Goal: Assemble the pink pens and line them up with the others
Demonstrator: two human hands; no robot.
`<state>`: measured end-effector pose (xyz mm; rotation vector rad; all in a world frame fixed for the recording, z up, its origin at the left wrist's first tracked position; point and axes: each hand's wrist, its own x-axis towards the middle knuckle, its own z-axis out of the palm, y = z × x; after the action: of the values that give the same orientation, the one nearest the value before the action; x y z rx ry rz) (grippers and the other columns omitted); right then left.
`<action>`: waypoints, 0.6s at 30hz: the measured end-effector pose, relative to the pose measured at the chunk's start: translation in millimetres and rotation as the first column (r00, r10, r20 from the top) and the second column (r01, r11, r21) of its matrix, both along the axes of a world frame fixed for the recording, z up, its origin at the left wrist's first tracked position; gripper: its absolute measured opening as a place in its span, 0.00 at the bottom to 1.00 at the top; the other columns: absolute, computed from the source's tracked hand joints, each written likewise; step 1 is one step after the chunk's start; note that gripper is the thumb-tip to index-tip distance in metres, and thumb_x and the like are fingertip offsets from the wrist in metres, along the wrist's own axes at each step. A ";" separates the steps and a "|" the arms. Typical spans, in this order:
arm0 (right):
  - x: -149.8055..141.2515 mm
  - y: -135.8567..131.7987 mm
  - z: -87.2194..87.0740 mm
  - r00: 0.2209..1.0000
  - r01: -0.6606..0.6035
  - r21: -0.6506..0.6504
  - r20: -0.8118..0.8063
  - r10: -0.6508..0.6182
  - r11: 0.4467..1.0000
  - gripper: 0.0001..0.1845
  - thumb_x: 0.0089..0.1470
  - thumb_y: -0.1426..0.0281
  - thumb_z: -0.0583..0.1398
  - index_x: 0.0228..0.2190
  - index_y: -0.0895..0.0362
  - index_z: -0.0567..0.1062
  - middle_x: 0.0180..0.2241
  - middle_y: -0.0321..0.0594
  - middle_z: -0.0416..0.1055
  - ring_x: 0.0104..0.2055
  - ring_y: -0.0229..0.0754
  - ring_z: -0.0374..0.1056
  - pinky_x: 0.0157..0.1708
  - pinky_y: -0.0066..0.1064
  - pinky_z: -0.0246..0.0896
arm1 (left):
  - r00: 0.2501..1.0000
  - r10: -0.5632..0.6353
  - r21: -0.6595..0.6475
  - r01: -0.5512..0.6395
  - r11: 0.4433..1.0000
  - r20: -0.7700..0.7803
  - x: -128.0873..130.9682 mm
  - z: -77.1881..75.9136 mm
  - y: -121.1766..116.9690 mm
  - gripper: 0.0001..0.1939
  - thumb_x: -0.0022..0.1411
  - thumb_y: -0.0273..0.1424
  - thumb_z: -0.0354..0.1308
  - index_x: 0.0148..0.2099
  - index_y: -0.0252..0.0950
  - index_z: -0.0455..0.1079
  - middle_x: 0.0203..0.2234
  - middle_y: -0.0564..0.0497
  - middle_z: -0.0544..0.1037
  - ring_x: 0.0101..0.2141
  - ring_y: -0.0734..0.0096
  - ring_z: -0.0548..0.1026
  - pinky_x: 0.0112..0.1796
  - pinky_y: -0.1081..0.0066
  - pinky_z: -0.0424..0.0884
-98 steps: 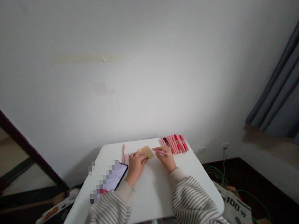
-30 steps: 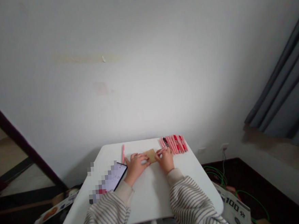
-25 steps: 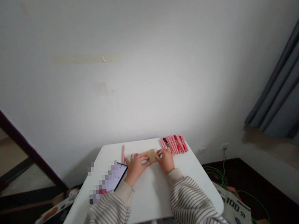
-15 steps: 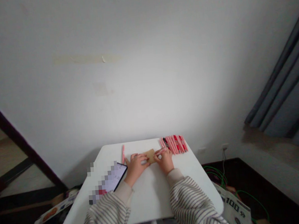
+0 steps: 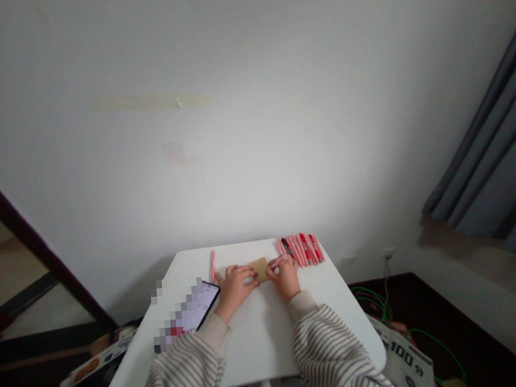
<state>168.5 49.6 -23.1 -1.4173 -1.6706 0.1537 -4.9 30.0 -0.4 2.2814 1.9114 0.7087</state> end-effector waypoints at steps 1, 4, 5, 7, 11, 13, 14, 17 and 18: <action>-0.2 -0.1 -0.2 1.000 0.003 0.002 0.001 -0.003 1.000 0.09 0.51 0.65 0.58 0.28 0.55 0.77 0.34 0.43 0.74 0.42 0.49 0.66 0.47 0.43 0.52 | 1.000 -0.002 0.005 0.002 1.000 0.008 -0.2 -0.6 0.3 0.12 0.52 0.43 0.61 0.41 0.52 0.75 0.48 0.50 0.76 0.54 0.48 0.63 0.52 0.29 0.45; 0.0 0.3 -0.2 1.000 0.005 0.020 -0.022 -0.005 1.000 0.10 0.51 0.64 0.58 0.27 0.55 0.77 0.33 0.44 0.75 0.42 0.49 0.66 0.46 0.44 0.53 | 0.999 -0.016 0.019 0.015 1.000 0.045 -0.9 -1.0 0.2 0.11 0.52 0.41 0.62 0.40 0.52 0.75 0.47 0.51 0.76 0.54 0.49 0.63 0.52 0.28 0.43; 0.5 0.7 0.1 0.999 -0.005 0.034 -0.043 0.006 0.999 0.10 0.51 0.63 0.58 0.27 0.55 0.77 0.33 0.43 0.75 0.42 0.49 0.66 0.47 0.43 0.53 | 0.998 -0.022 0.020 0.021 1.000 0.058 -1.0 -0.8 -0.3 0.11 0.52 0.41 0.62 0.40 0.52 0.75 0.47 0.51 0.76 0.54 0.49 0.63 0.52 0.28 0.43; 2.4 1.8 1.2 0.993 -0.049 0.072 -0.104 0.056 0.996 0.11 0.52 0.62 0.58 0.27 0.55 0.78 0.33 0.43 0.75 0.42 0.48 0.67 0.47 0.42 0.55 | 0.997 -0.033 0.023 0.032 0.999 0.076 -0.9 -0.4 -1.4 0.12 0.52 0.41 0.62 0.41 0.51 0.75 0.47 0.51 0.76 0.53 0.49 0.63 0.52 0.28 0.42; 7.0 4.6 2.6 0.958 -0.103 0.145 -0.251 0.137 0.984 0.14 0.54 0.59 0.58 0.31 0.54 0.79 0.35 0.44 0.76 0.43 0.47 0.67 0.47 0.41 0.58 | 0.996 -0.034 0.052 0.030 0.998 0.084 -0.5 -1.7 -2.3 0.13 0.54 0.39 0.60 0.44 0.49 0.74 0.48 0.51 0.76 0.54 0.50 0.62 0.53 0.29 0.40; 8.4 5.9 1.5 0.935 -0.099 0.155 -0.323 0.146 0.983 0.16 0.54 0.56 0.58 0.33 0.54 0.79 0.37 0.44 0.75 0.44 0.47 0.67 0.48 0.42 0.58 | 0.996 -0.017 0.073 0.011 0.997 0.082 -0.9 -3.2 -1.3 0.13 0.56 0.39 0.59 0.44 0.48 0.74 0.48 0.50 0.76 0.54 0.51 0.62 0.54 0.30 0.40; 8.6 6.4 0.5 0.921 -0.103 0.153 -0.358 0.152 0.983 0.17 0.54 0.55 0.58 0.33 0.54 0.79 0.37 0.43 0.75 0.43 0.47 0.67 0.48 0.42 0.59 | 0.997 -0.004 0.087 -0.003 0.996 0.079 -1.3 -4.0 -0.5 0.12 0.56 0.38 0.58 0.44 0.48 0.74 0.48 0.50 0.76 0.54 0.51 0.62 0.54 0.31 0.40; 7.9 7.7 -2.2 0.891 -0.118 0.138 -0.422 0.166 0.983 0.20 0.54 0.52 0.57 0.33 0.54 0.79 0.36 0.43 0.75 0.42 0.46 0.67 0.46 0.40 0.60 | 0.998 0.042 0.150 -0.049 0.987 0.051 -2.7 -5.3 2.2 0.11 0.58 0.37 0.56 0.43 0.49 0.75 0.48 0.51 0.75 0.53 0.51 0.62 0.55 0.33 0.39; 7.4 7.9 -2.7 0.891 -0.123 0.129 -0.423 0.167 0.984 0.21 0.54 0.52 0.56 0.33 0.54 0.79 0.36 0.43 0.75 0.41 0.45 0.68 0.46 0.40 0.61 | 0.998 0.058 0.175 -0.063 0.983 0.037 -3.1 -5.4 3.0 0.11 0.59 0.36 0.55 0.42 0.49 0.75 0.48 0.51 0.75 0.53 0.51 0.62 0.56 0.34 0.39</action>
<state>175.9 57.5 -25.8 -1.0854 -1.3879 0.4342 -7.9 33.0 -5.8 2.3030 1.9849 0.9520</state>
